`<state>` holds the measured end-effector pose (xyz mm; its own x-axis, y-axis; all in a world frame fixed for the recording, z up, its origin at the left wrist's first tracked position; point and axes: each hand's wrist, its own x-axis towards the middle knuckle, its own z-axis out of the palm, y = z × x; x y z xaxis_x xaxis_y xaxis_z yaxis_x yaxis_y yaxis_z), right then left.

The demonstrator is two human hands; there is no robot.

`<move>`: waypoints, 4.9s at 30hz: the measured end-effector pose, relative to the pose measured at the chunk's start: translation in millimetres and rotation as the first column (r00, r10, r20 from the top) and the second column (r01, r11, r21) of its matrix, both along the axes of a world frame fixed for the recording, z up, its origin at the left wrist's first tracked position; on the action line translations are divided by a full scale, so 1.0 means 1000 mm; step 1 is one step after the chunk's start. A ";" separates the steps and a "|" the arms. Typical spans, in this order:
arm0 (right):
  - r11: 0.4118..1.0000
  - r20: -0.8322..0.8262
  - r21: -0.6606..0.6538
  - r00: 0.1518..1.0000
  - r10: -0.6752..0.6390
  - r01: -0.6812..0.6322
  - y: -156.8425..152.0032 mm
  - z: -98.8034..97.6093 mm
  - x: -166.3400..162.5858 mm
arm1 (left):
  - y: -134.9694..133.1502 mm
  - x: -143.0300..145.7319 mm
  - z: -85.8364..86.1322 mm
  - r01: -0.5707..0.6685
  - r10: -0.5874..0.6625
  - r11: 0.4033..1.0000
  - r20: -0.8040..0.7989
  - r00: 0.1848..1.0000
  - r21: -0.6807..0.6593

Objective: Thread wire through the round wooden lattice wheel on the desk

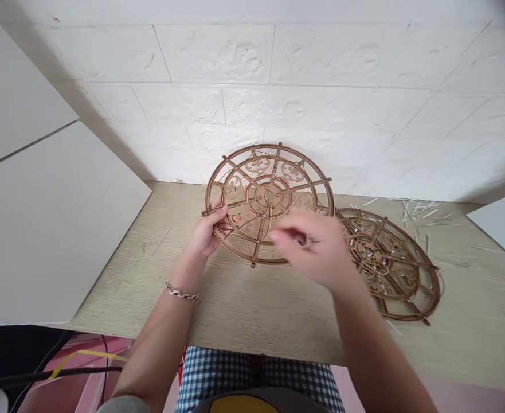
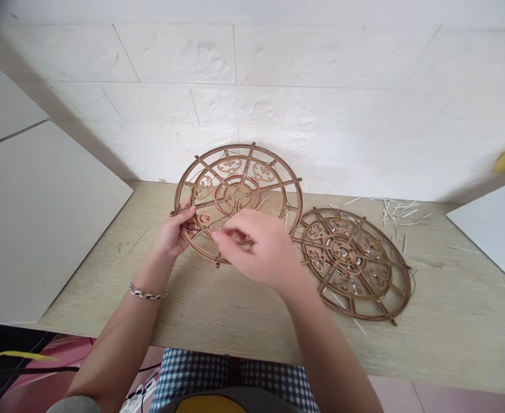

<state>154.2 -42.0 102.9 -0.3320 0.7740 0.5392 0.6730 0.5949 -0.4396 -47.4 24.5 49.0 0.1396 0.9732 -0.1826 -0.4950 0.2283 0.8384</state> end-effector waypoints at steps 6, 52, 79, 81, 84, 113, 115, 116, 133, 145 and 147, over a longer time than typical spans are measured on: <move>0.999 0.269 0.030 0.963 -0.019 0.012 0.013 -0.035 -0.013 | 0.001 -0.001 -0.003 0.011 -0.011 1.000 -0.023 1.000 0.028; 0.982 0.404 0.015 0.898 -0.177 0.187 0.010 -0.062 -0.025 | 0.003 0.004 -0.014 -0.005 0.006 1.000 -0.090 0.996 0.018; 0.917 0.259 -0.016 0.887 -0.381 0.398 0.009 -0.067 -0.033 | 0.003 0.005 -0.013 -0.046 0.048 0.998 -0.056 0.997 0.039; 0.930 0.263 -0.029 0.900 -0.347 0.367 0.009 -0.068 -0.033 | 0.003 0.004 -0.013 -0.041 0.042 0.998 -0.037 0.998 0.046; 0.964 0.283 0.023 0.923 -0.260 0.264 0.011 -0.067 -0.029 | 0.004 0.003 -0.013 -0.039 0.041 0.998 -0.029 0.999 0.052; 0.978 0.222 -0.203 0.975 0.008 0.038 0.006 -0.045 -0.013 | 0.003 0.000 -0.006 -0.081 0.079 0.995 0.036 0.996 0.062; 0.982 0.223 -0.186 0.975 0.012 0.031 0.006 -0.046 -0.013 | 0.003 0.000 -0.006 -0.083 0.080 0.994 0.038 0.996 0.076; 0.983 0.225 -0.181 0.974 0.020 0.022 0.005 -0.046 -0.014 | 0.003 0.000 -0.006 -0.081 0.078 0.994 0.042 0.996 0.080; 0.982 0.308 -0.190 0.949 0.063 -0.004 0.003 -0.043 -0.014 | 0.002 0.001 -0.005 -0.101 0.101 0.994 0.019 0.995 0.029; 0.952 0.078 -0.306 0.996 0.047 -0.021 0.006 -0.026 0.014 | 0.003 -0.003 -0.003 -0.092 0.092 0.996 -0.004 0.996 -0.011; 0.944 0.001 -0.295 0.988 -0.155 0.148 0.012 -0.023 0.037 | 0.004 -0.007 0.000 -0.075 0.075 0.997 -0.013 0.997 -0.014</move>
